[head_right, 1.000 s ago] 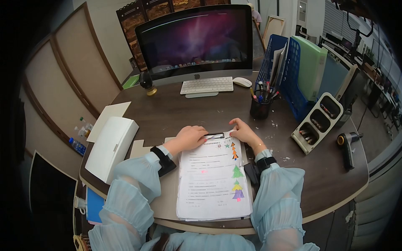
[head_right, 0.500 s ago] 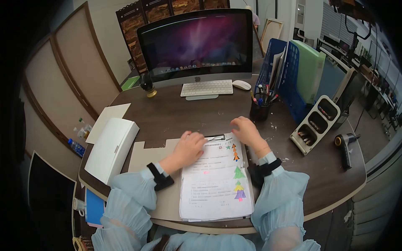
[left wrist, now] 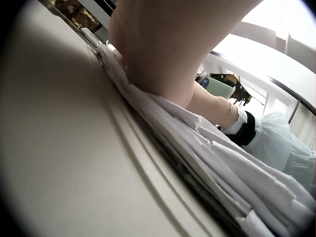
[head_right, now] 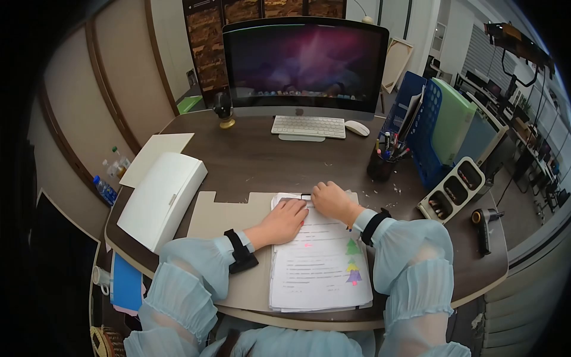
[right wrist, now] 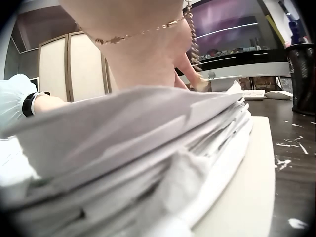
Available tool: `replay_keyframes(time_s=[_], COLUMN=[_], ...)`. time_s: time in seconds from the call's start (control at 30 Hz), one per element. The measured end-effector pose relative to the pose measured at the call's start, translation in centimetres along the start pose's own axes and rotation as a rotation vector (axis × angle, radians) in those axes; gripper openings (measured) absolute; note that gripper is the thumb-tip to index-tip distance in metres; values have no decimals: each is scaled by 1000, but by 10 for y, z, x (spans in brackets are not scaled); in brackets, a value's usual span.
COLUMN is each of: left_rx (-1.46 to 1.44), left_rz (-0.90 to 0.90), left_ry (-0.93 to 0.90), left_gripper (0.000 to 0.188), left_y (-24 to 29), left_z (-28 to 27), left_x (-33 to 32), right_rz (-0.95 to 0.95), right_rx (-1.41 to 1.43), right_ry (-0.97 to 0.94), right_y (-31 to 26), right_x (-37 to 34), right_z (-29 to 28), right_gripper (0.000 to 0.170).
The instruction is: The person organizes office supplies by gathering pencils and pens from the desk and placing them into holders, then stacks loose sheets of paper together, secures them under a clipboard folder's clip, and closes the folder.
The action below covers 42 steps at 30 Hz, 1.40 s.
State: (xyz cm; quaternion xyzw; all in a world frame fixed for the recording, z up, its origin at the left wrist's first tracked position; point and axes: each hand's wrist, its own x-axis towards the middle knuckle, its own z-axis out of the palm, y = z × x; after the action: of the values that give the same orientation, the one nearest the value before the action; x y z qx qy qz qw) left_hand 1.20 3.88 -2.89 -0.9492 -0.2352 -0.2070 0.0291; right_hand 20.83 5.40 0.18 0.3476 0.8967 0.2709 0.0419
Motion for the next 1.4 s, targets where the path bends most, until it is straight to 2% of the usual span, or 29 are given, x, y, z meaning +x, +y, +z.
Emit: replay_keyframes(time_s=[0.23,0.3,0.43,0.5,0.6,0.9,1.2,1.4], left_rx=[17,20,48,43,90,39,42,53], left_rz=[5,8,23,19,12,-45,-54,-49], left_ry=[-7,-15,-14,-27,4,-64,-165,-195], left_gripper=[26,26,27,27,28,28,32,33], left_y=[-1,-1,-2,-1,-1,-2,-2,-1], left_z=[0,0,3,3,5,7,1,-1], left_x=[0,-1,0,-1,-2,-2,0,0], right_rz=[133,121,197,110,6,-20,-79,-35], right_rx=[38,-43,19,152,233,346,240,241], right_ry=[35,20,-56,-197,-237,-164,-179,-174], right_y=[-12,-12,-14,-3,14,28,24,20], right_x=[7,8,14,18,20,24,23,21], right_z=[4,8,6,-5,1,-6,-2,1], right_gripper=[9,11,12,13,13,11,10,10])
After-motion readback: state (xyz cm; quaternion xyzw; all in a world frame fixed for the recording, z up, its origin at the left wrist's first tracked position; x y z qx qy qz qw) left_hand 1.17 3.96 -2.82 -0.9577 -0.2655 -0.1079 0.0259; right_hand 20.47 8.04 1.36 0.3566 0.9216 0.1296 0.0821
